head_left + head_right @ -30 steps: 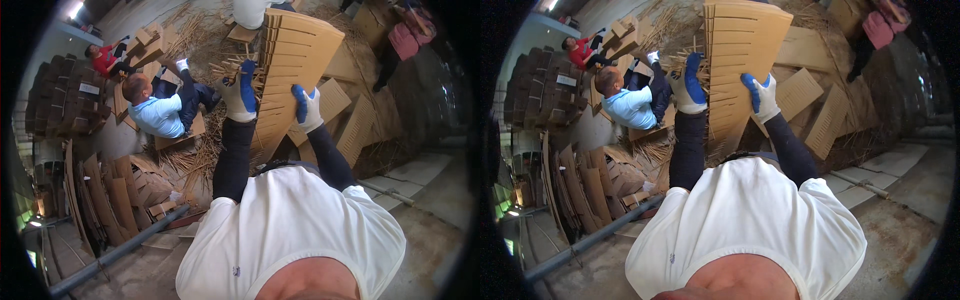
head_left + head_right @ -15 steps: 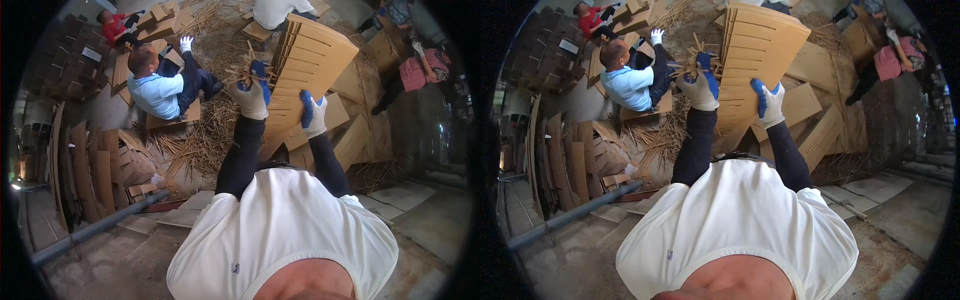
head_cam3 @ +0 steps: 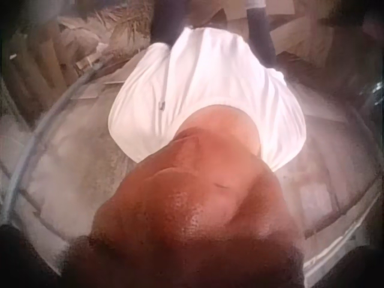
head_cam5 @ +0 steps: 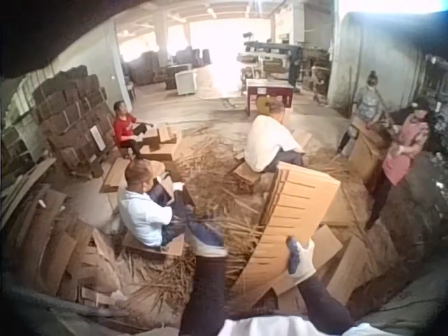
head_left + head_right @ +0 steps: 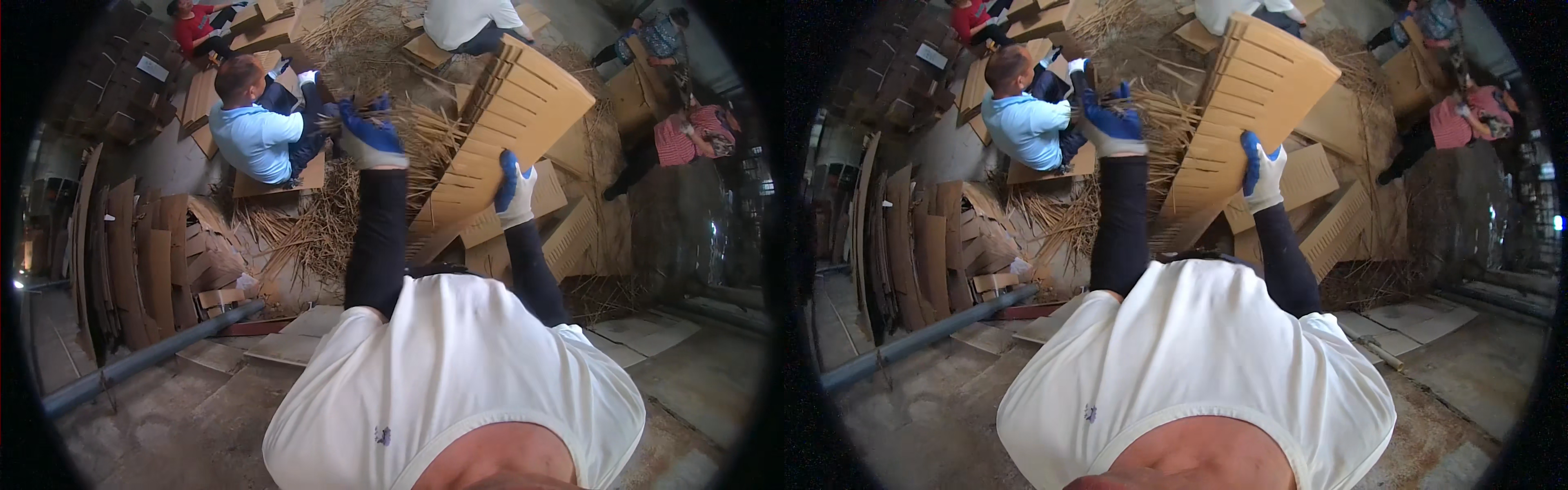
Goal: Assembling large pre-scored cardboard packaging components by folding and stacking them.
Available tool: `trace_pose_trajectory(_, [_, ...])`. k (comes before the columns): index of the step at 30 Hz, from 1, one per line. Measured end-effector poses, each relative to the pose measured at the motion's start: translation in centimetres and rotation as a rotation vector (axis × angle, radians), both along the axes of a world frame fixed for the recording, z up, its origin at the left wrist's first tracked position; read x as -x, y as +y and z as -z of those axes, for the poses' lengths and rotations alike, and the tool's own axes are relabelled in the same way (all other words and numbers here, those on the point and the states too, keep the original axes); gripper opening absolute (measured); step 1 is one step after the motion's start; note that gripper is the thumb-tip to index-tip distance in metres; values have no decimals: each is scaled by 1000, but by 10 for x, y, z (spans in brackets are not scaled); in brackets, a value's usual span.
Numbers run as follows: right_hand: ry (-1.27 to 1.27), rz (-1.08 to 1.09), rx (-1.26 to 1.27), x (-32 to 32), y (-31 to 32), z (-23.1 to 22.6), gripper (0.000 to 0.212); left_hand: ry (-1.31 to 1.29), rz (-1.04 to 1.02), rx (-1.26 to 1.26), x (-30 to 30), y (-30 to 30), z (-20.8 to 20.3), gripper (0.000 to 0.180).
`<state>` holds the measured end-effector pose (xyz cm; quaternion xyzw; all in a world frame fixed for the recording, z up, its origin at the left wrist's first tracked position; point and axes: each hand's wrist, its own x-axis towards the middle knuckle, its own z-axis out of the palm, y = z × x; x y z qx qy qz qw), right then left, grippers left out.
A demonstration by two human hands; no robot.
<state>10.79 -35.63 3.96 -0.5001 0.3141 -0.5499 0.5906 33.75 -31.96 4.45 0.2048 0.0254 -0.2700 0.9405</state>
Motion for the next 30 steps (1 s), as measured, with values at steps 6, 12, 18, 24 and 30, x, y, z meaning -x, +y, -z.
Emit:
trace_pose_trajectory(6, [39, -45, 25, 6, -20, 3, 31, -462, 204, -452, 0, 16, 29, 25])
trace_pose_trajectory(12, [-8, -81, -5, 5, -21, 9, 29, -1164, 395, -549, 14, 16, -22, 28])
trace_pose_trajectory(18, [36, -93, 15, 4, -20, 6, 30, -1385, 187, -684, 32, 16, -65, 19])
trace_pose_trajectory(24, [-1, -99, -24, 14, -25, 16, 31, -1308, 197, -635, 42, 7, -54, 18])
trace_pose_trajectory(30, [-52, -71, -80, 10, -16, 9, 32, -1496, -235, -770, 60, -5, -38, 14])
